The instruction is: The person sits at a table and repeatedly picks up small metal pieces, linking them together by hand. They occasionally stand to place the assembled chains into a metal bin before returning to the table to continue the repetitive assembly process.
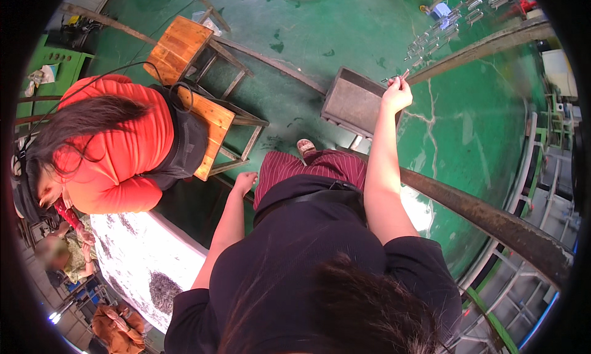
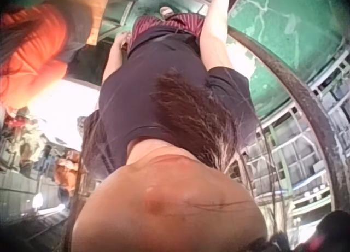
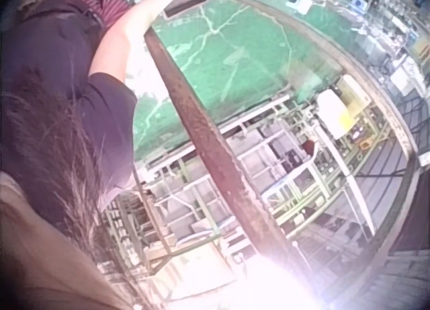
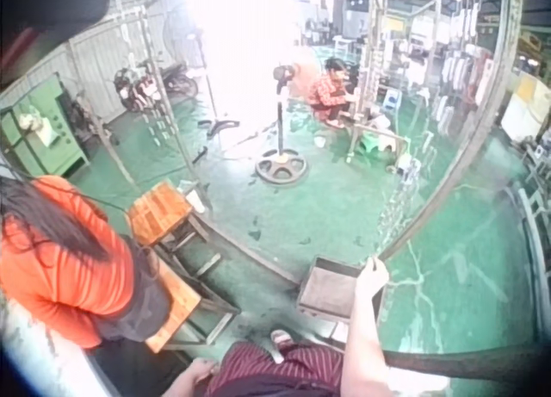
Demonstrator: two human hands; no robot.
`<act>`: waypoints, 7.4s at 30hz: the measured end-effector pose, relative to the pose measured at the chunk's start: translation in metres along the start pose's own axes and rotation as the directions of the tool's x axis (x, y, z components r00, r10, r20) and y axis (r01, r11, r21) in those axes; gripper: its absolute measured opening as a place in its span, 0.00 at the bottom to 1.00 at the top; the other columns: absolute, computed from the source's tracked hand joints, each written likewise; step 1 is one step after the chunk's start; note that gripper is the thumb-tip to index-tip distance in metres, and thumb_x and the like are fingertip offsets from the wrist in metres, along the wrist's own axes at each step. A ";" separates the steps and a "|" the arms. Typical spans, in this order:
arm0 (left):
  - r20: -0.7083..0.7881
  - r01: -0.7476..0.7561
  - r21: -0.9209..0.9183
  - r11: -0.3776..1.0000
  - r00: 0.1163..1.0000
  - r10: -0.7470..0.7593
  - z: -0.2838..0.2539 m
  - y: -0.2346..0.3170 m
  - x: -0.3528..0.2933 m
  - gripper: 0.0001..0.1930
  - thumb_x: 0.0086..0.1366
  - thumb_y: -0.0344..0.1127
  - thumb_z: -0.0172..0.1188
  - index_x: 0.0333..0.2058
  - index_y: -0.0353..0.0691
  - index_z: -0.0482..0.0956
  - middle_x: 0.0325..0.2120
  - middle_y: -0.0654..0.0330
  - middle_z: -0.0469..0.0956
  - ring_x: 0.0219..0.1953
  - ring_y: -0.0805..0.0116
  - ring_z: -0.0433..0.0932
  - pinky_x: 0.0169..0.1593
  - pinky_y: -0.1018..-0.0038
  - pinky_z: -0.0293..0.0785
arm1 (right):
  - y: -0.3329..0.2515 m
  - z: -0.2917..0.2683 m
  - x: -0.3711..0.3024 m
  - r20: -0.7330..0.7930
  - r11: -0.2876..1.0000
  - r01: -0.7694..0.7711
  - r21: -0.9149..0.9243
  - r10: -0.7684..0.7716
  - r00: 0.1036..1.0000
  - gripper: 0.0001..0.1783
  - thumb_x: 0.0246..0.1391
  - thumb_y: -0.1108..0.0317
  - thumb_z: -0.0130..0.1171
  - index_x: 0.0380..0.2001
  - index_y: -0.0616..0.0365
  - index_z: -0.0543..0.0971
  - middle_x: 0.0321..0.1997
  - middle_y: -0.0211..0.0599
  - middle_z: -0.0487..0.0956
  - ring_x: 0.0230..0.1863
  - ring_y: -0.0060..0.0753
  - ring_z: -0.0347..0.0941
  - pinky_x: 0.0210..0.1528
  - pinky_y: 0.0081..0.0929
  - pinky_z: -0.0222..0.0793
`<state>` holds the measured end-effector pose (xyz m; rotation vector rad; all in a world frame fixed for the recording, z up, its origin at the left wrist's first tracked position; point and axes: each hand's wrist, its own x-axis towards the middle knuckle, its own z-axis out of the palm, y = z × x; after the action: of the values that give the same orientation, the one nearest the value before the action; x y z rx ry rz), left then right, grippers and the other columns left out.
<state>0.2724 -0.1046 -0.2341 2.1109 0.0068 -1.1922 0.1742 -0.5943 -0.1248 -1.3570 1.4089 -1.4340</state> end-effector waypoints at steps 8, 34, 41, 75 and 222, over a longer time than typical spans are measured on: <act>0.017 -0.066 -0.018 0.998 0.998 0.067 -0.007 0.009 0.009 0.13 0.55 0.32 0.52 0.37 0.30 0.75 0.24 0.63 0.76 0.24 0.77 0.69 0.30 0.80 0.67 | -0.006 -0.001 -0.002 -0.064 0.998 -0.044 0.035 0.046 0.997 0.05 0.47 0.79 0.52 0.28 0.70 0.75 0.21 0.40 0.77 0.21 0.24 0.73 0.23 0.17 0.70; 0.054 0.022 -0.103 0.994 0.998 -0.016 0.003 0.019 0.009 0.15 0.55 0.33 0.49 0.39 0.32 0.74 0.30 0.60 0.78 0.29 0.76 0.75 0.25 0.84 0.61 | -0.008 0.003 0.003 -0.072 0.992 0.014 0.125 -0.005 0.997 0.08 0.48 0.79 0.49 0.32 0.71 0.74 0.23 0.41 0.77 0.25 0.25 0.74 0.28 0.18 0.70; 0.050 0.005 -0.112 0.994 0.999 0.000 0.006 0.012 0.013 0.14 0.55 0.33 0.50 0.38 0.31 0.75 0.29 0.61 0.77 0.28 0.75 0.74 0.29 0.82 0.64 | 0.001 0.001 -0.006 0.008 0.993 -0.036 0.112 0.036 0.999 0.07 0.48 0.76 0.52 0.31 0.69 0.75 0.23 0.39 0.77 0.24 0.24 0.73 0.27 0.18 0.69; -0.704 -0.116 -0.548 0.828 -0.470 -0.532 0.025 -0.088 -0.327 0.19 0.49 0.34 0.56 0.41 0.36 0.70 0.39 0.47 0.71 0.45 0.52 0.67 0.49 0.66 0.62 | -0.105 0.090 -0.291 0.695 0.754 0.059 0.655 -0.570 -0.437 0.04 0.46 0.76 0.55 0.28 0.64 0.75 0.28 0.33 0.74 0.26 0.22 0.68 0.29 0.17 0.65; -0.597 -0.934 -0.310 0.178 0.046 -0.801 -0.002 -0.063 -0.371 0.11 0.49 0.28 0.60 0.34 0.34 0.76 0.26 0.63 0.75 0.30 0.78 0.73 0.37 0.83 0.68 | -0.226 -0.162 -0.553 -0.119 0.826 -0.396 0.402 -0.381 -0.917 0.04 0.40 0.78 0.56 0.21 0.62 0.71 0.16 0.25 0.69 0.12 0.09 0.53 0.14 0.12 0.49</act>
<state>0.0394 0.0620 0.0100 0.8440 1.0209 0.9713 0.1733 0.0104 0.0075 -1.3665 -1.3740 0.7830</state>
